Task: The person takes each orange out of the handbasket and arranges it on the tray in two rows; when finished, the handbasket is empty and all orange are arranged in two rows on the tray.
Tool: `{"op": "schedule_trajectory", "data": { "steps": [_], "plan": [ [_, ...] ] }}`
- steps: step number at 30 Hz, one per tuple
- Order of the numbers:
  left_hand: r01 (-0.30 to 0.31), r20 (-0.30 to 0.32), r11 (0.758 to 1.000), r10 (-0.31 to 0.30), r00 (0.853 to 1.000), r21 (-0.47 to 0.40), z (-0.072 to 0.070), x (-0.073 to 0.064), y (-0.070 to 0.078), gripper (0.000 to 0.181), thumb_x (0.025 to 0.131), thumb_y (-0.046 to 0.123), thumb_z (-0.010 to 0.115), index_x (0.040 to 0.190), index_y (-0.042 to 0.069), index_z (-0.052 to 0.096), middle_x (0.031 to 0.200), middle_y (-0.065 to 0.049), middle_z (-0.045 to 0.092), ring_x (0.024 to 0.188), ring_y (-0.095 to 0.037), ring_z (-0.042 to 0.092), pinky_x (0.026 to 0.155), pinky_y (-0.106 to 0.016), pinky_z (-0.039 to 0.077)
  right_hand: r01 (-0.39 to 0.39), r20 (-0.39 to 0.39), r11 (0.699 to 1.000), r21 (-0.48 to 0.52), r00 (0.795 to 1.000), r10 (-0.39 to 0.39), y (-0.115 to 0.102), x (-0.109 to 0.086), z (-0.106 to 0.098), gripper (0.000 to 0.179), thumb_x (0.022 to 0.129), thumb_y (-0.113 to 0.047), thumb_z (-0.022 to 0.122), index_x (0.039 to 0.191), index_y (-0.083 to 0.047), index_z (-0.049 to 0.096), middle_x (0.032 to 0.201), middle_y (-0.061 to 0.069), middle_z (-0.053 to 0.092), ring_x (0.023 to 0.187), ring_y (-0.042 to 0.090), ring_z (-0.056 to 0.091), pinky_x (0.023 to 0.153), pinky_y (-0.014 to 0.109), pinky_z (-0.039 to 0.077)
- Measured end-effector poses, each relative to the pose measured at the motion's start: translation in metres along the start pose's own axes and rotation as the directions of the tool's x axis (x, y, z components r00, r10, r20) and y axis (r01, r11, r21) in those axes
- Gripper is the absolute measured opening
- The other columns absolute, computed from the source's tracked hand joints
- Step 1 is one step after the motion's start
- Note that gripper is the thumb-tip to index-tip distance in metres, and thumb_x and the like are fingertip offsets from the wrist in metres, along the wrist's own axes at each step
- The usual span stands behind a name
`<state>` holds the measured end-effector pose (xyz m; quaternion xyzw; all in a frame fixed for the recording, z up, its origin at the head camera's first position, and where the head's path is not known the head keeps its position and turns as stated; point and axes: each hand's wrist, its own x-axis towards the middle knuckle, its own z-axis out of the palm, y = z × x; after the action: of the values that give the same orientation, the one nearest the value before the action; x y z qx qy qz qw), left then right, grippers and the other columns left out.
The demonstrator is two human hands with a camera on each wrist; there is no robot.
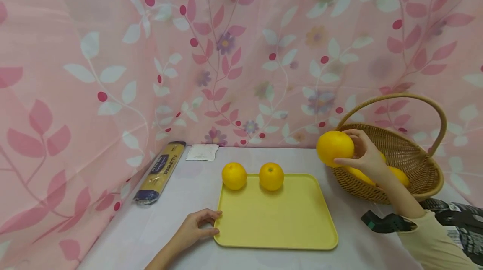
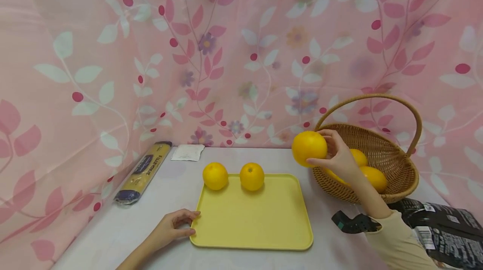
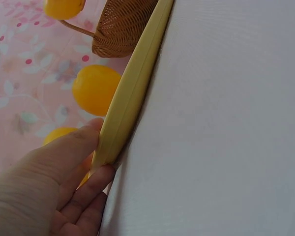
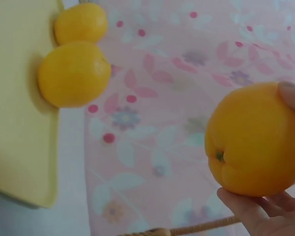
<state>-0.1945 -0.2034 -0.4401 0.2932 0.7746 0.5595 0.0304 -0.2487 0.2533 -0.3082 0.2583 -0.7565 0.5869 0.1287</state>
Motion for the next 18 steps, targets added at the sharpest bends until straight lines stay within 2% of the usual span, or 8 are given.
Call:
{"op": "schedule_trajectory", "data": {
  "steps": [3, 10, 18],
  "plan": [
    [0.009, -0.001, 1.0, -0.009, 1.0, 0.004, 0.0, 0.0, 0.0, 0.028, 0.075, 0.0, 0.069, 0.097, -0.009, 0.056, 0.112, -0.027, 0.054, 0.085, -0.027, 0.059, 0.077, -0.031, 0.047, 0.008, -0.007, 1.0, 0.01, 1.0, -0.008, 0.007, 0.0, 0.01, 0.06, 0.075, 0.014, 0.063, 0.122, -0.012, 0.035, 0.114, 0.003, 0.044, 0.092, 0.012, 0.051, 0.073, 0.02, 0.048],
    [0.03, 0.003, 1.0, -0.03, 1.0, 0.001, 0.0, 0.001, -0.003, 0.028, 0.075, 0.001, 0.07, 0.097, -0.008, 0.056, 0.112, -0.026, 0.054, 0.084, -0.025, 0.058, 0.077, -0.03, 0.047, -0.016, -0.033, 0.999, -0.05, 0.999, 0.014, 0.034, -0.013, 0.04, 0.065, 0.071, 0.011, 0.067, 0.121, 0.003, 0.027, 0.115, 0.015, 0.038, 0.092, 0.009, 0.049, 0.073, 0.019, 0.047],
    [0.02, 0.014, 1.0, -0.02, 1.0, 0.001, 0.0, 0.001, -0.003, 0.028, 0.075, 0.001, 0.069, 0.098, -0.009, 0.056, 0.112, -0.027, 0.054, 0.084, -0.028, 0.058, 0.077, -0.03, 0.047, -0.044, -0.034, 0.997, -0.068, 0.999, 0.042, 0.057, -0.011, 0.05, 0.068, 0.069, 0.008, 0.071, 0.122, 0.002, 0.029, 0.115, 0.018, 0.041, 0.092, 0.01, 0.049, 0.074, 0.02, 0.046]
  ]
}}
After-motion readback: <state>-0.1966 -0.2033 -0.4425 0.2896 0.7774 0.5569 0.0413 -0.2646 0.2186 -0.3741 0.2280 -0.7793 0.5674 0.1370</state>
